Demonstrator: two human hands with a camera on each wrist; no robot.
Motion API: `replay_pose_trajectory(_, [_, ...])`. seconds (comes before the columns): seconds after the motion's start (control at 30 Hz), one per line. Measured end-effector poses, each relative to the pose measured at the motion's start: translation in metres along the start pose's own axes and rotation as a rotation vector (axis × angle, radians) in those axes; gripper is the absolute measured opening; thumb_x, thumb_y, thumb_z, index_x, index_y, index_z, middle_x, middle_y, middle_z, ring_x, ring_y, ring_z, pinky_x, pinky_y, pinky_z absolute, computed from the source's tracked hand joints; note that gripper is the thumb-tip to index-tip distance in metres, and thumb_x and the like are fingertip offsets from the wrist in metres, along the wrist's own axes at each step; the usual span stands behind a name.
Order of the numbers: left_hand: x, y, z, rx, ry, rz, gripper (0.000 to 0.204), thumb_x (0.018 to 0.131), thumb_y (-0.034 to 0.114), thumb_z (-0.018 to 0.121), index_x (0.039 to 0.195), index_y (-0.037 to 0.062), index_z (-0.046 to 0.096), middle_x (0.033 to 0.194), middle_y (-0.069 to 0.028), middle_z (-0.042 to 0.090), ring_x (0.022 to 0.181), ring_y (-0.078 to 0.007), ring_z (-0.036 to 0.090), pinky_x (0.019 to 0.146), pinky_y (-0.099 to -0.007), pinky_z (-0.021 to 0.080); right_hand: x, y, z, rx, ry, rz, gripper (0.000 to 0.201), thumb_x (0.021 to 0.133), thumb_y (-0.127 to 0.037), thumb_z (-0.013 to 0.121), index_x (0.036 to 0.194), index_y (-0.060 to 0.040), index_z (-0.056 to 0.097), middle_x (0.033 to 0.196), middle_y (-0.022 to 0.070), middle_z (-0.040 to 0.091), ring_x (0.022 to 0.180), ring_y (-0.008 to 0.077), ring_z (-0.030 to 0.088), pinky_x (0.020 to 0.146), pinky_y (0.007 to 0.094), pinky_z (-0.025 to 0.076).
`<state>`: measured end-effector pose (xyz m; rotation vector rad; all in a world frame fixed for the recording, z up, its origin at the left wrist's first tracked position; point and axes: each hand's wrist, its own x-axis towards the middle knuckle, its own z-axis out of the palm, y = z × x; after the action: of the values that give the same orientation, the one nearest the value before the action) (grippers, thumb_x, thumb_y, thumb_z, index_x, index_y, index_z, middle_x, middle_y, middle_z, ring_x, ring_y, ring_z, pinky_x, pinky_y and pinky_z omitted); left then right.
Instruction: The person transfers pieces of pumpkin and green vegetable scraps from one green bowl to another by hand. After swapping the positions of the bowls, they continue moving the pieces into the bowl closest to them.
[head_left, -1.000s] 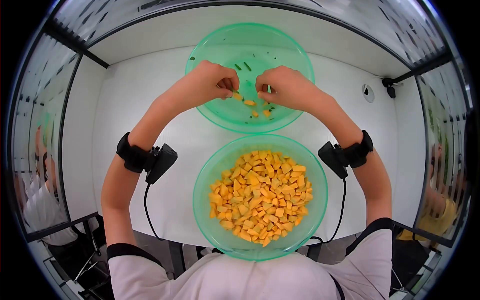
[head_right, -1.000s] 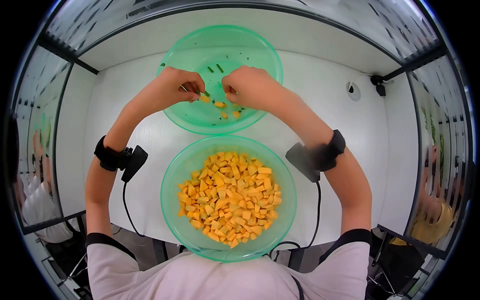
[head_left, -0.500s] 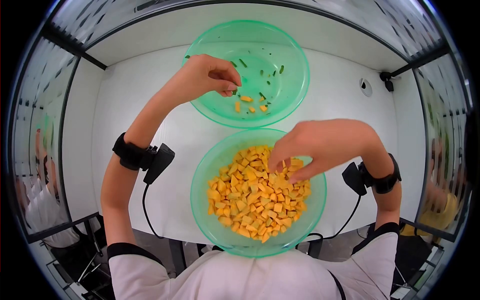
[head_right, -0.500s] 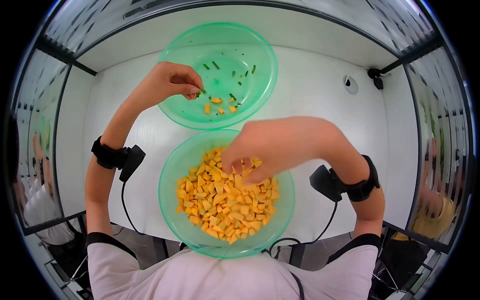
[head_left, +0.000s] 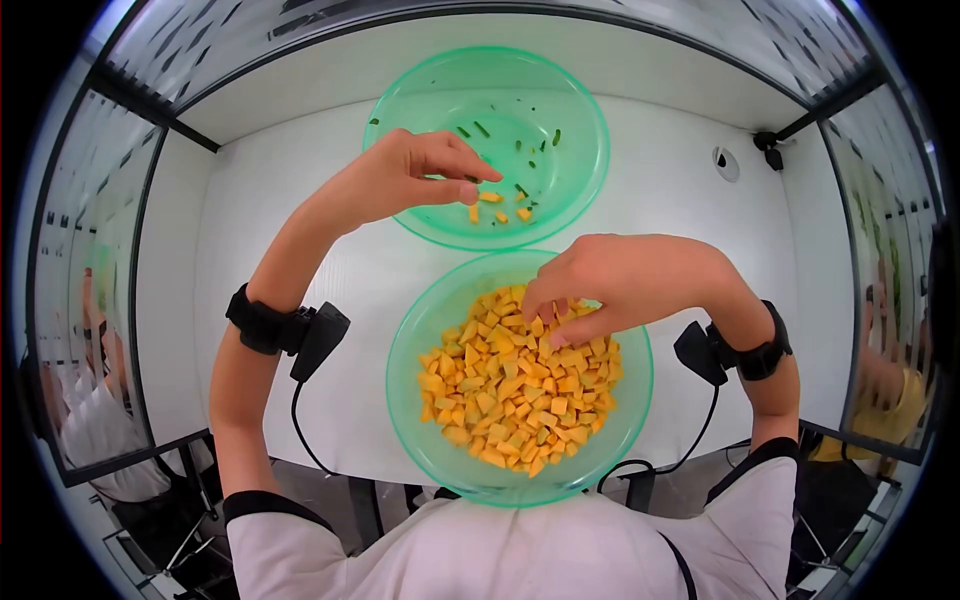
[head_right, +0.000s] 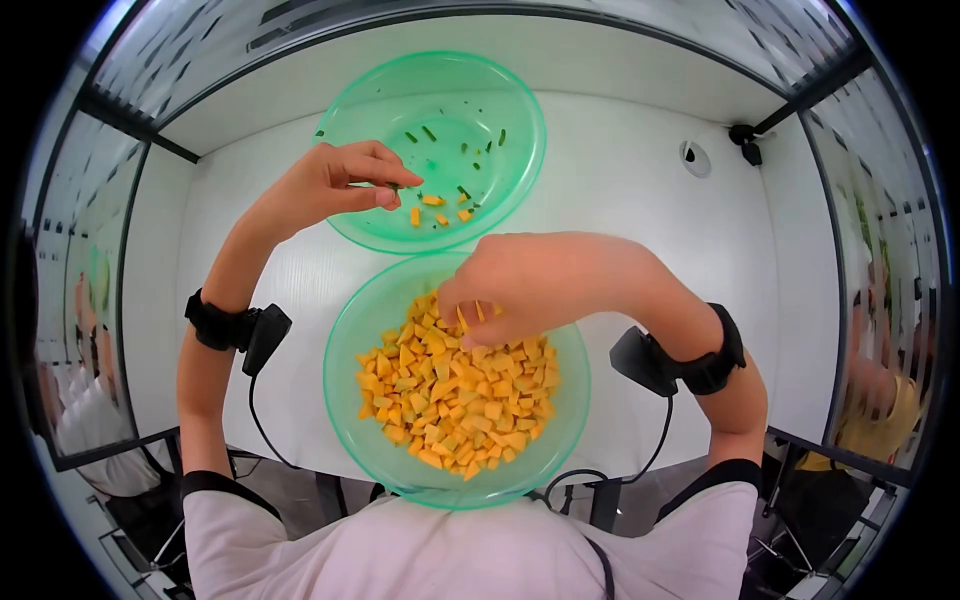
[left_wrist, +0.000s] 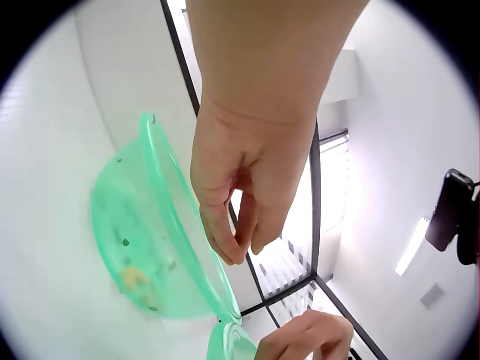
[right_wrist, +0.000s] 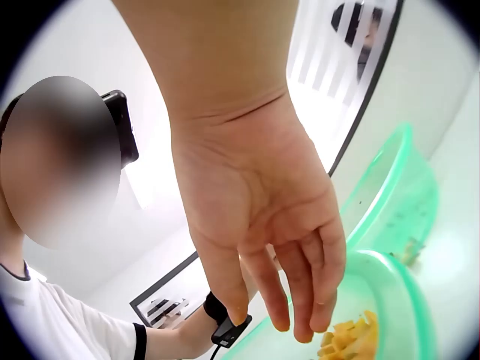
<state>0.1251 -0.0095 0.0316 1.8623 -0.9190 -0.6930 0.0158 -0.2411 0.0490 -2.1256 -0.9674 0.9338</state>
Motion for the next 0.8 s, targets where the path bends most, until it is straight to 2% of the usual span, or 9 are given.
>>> replay_pose_trajectory(0.07, [-0.002,0.002,0.002,0.006,-0.005,-0.018,0.023,0.088,0.002,0.059,0.109,0.0042,0.069,0.098,-0.0038,0.059,0.083,-0.0125,0.062,0.078,-0.0244,0.051,0.001,0.002,0.001,0.015,0.018,-0.007,0.027,0.088,-0.023,0.064,0.105,-0.0021,0.062,0.092,0.0084,0.068,0.085,0.0227,0.065,0.074,0.0339,0.051])
replay_pose_trajectory(0.17, [-0.003,-0.008,0.005,-0.127,0.032,0.039,0.024,0.086,0.005,0.063,0.109,0.0071,0.07,0.094,-0.0043,0.062,0.081,-0.0136,0.066,0.078,-0.0252,0.051,0.001,0.003,0.001,0.034,0.029,0.003,0.026,0.088,-0.022,0.063,0.105,-0.0015,0.063,0.092,0.0083,0.068,0.085,0.0213,0.065,0.073,0.0333,0.051])
replay_pose_trajectory(0.27, [-0.006,0.0,0.007,-0.157,0.047,-0.062,0.019,0.086,0.004,0.063,0.104,0.0031,0.068,0.092,-0.0038,0.061,0.079,-0.0131,0.066,0.076,-0.0254,0.052,0.001,0.001,0.002,0.035,0.046,0.012,0.025,0.088,-0.021,0.063,0.104,-0.0013,0.063,0.092,0.0082,0.068,0.085,0.0208,0.066,0.073,0.0328,0.052])
replay_pose_trajectory(0.37, [-0.006,0.0,0.011,-0.217,0.106,-0.082,0.012,0.084,0.003,0.064,0.096,0.0002,0.065,0.087,-0.0027,0.062,0.078,-0.0122,0.066,0.073,-0.0249,0.052,0.001,0.002,0.005,0.026,0.061,0.014,0.025,0.088,-0.021,0.063,0.103,-0.0013,0.063,0.092,0.008,0.068,0.084,0.0205,0.066,0.073,0.0328,0.052])
replay_pose_trajectory(0.57, [-0.01,0.003,0.01,-0.185,0.063,-0.097,0.008,0.082,0.003,0.066,0.09,0.0001,0.064,0.081,-0.0023,0.064,0.076,-0.0109,0.064,0.07,-0.0235,0.051,0.0,0.004,0.008,0.047,0.093,0.005,0.023,0.088,-0.021,0.063,0.101,-0.0015,0.063,0.091,0.0074,0.068,0.083,0.0197,0.066,0.072,0.0329,0.051])
replay_pose_trajectory(0.7, [-0.012,0.0,0.012,-0.162,0.106,-0.112,0.008,0.081,0.004,0.068,0.088,-0.0001,0.066,0.085,-0.0041,0.067,0.082,-0.0123,0.066,0.074,-0.0228,0.05,-0.001,0.005,0.009,0.061,0.104,0.014,0.022,0.088,-0.02,0.062,0.1,-0.0017,0.063,0.09,0.0066,0.068,0.081,0.0192,0.065,0.071,0.0325,0.051])
replay_pose_trajectory(0.8, [-0.012,-0.005,0.014,-0.197,0.13,-0.053,0.007,0.08,0.0,0.069,0.087,0.0,0.067,0.091,-0.0056,0.068,0.089,-0.0141,0.067,0.08,-0.0235,0.052,-0.001,0.006,0.011,0.055,0.115,0.019,0.021,0.088,-0.019,0.062,0.1,-0.0018,0.063,0.09,0.0062,0.068,0.081,0.019,0.065,0.071,0.0324,0.051])
